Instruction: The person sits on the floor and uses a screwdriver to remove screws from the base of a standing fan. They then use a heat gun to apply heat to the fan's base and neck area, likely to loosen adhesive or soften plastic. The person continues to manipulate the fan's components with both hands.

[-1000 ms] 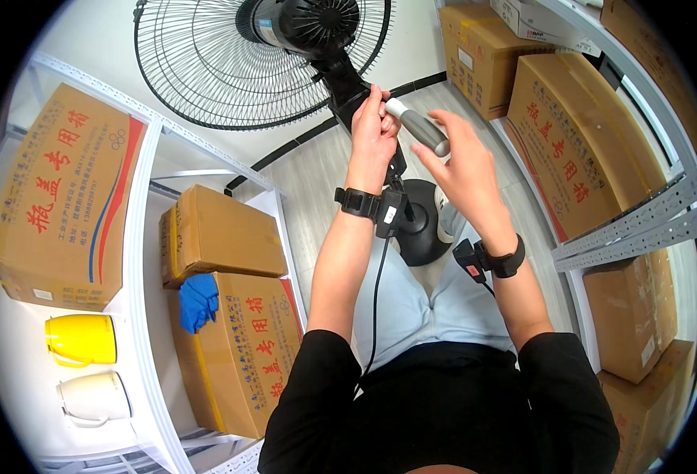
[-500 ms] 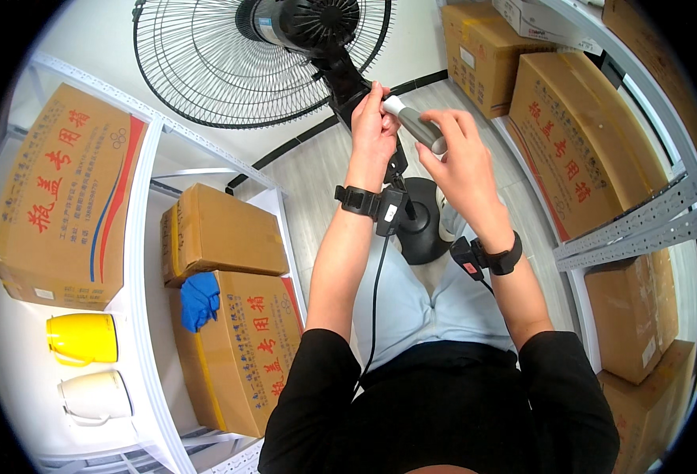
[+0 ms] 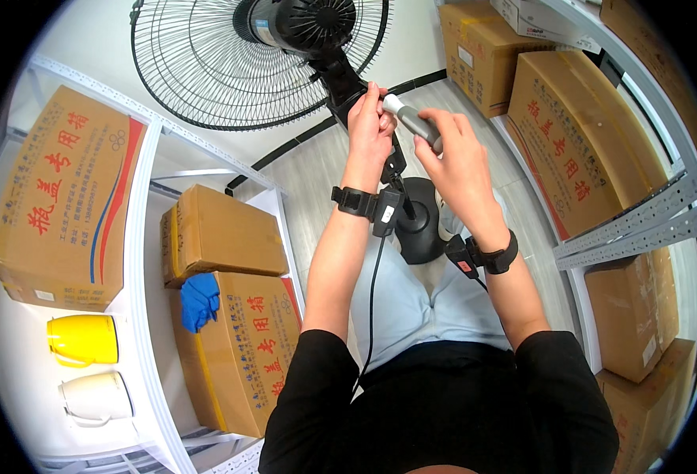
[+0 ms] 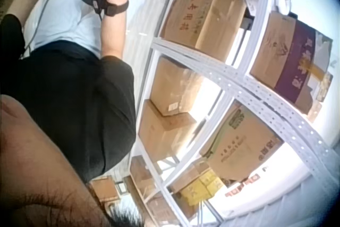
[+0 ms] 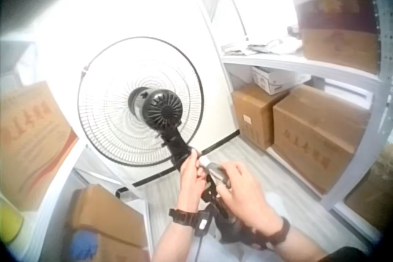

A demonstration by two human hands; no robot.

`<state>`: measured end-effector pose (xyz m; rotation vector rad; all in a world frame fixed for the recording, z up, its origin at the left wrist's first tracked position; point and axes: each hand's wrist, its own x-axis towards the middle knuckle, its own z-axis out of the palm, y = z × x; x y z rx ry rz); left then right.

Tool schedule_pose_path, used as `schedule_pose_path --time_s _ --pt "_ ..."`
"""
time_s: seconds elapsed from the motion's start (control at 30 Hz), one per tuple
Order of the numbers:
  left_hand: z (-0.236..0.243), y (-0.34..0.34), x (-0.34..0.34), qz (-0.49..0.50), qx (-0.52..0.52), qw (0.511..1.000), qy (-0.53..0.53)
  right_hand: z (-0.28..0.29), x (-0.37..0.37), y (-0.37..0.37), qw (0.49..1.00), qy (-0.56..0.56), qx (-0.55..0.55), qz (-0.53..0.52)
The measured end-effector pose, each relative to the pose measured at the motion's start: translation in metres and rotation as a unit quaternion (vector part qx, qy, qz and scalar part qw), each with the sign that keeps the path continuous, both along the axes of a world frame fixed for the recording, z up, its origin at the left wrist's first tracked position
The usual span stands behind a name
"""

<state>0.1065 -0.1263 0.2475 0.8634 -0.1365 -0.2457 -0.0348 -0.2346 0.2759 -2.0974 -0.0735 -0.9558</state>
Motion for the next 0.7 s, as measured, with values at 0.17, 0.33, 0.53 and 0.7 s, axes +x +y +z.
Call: schedule_pose_path --time_s 0.17,0.33,0.53,0.7 --pt "0.0 0.006 0.008 0.004 0.067 0.997 -0.033 0.009 -0.003 0.001 0.994 0.095 0.046 0.02" --pt "0.006 0.013 0.009 -0.033 0.119 0.992 -0.038 0.001 -0.007 0.001 0.999 0.029 0.024 0.037" --pt "0.007 0.022 0.013 -0.053 0.134 0.989 -0.032 0.0 -0.001 0.004 0.998 0.048 0.029 -0.002" --pt "0.007 0.023 0.014 -0.052 0.124 0.991 -0.012 0.005 -0.004 0.007 0.999 0.006 0.033 0.006"
